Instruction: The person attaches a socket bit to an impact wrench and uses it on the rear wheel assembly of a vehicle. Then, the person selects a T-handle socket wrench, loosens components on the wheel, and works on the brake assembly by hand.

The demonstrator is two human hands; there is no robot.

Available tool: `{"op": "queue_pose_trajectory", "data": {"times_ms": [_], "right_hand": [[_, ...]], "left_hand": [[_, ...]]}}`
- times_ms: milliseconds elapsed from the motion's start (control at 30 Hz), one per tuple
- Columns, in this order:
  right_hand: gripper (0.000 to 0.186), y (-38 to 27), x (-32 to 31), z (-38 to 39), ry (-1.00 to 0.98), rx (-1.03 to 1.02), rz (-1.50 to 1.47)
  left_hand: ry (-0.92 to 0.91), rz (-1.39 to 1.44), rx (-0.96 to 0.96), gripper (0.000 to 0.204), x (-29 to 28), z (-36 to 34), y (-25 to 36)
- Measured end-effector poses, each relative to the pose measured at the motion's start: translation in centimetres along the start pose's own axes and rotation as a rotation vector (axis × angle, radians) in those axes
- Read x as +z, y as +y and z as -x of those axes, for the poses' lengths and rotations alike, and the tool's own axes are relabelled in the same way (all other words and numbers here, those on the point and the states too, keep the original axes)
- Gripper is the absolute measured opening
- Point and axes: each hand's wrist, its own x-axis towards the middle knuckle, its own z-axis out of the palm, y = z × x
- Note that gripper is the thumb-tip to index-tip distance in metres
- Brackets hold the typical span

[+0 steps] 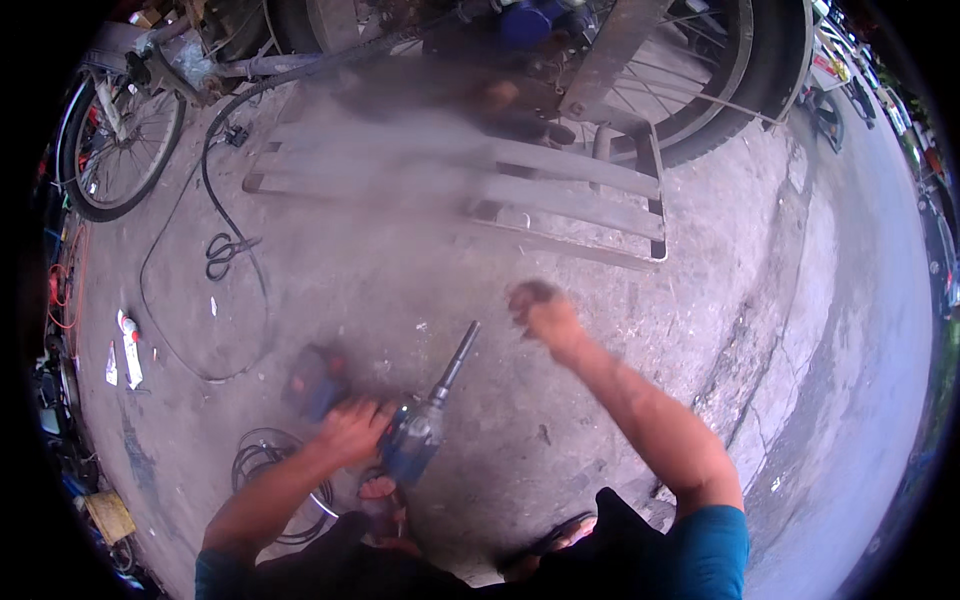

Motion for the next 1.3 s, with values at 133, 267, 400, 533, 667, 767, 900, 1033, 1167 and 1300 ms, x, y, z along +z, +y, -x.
{"op": "queue_pose_trajectory", "data": {"times_ms": [133,267,400,533,667,767,900,1033,1167,1300], "right_hand": [[0.052,-3.4,4.8,6.1,-0.219,0.058,-0.331],[0.053,-10.2,6.1,10.6,-0.382,-0.200,-0.490],[0.049,-15.7,5.4,12.6,-0.189,-0.451,-0.173],[0.047,-19.8,5.5,12.2,0.023,-0.689,0.028],[0.029,-21.1,2.1,8.6,0.697,-1.332,0.541],[0.029,-22.1,0.9,9.4,0.627,-0.898,0.442],[0.030,-21.3,1.2,7.8,0.258,-0.642,-0.024],[0.027,-22.0,1.6,6.1,0.123,-0.620,-0.164],[0.027,-21.8,1.5,4.9,0.121,-0.611,-0.272],[0.027,-21.8,1.2,4.4,0.122,-0.621,-0.299]], "left_hand": [[0.214,0.115,0.061,0.048,-3.2,0.6,0.3],[0.382,0.225,0.070,0.049,-6.6,1.7,0.2],[0.565,0.430,0.030,0.042,-9.5,-0.9,1.2],[0.534,0.761,-0.202,0.041,-10.1,-2.8,1.1],[0.747,0.674,0.019,0.048,-16.5,-8.1,0.3],[0.812,0.640,0.068,0.050,-16.8,-9.4,-0.1],[0.920,0.585,0.125,0.052,-16.4,-11.5,-0.2],[0.883,0.531,0.095,0.053,-16.1,-12.2,-0.5],[0.862,0.558,0.016,0.025,-16.4,-13.3,-0.1],[0.861,0.556,0.024,0.028,-16.6,-14.0,0.2]]}}
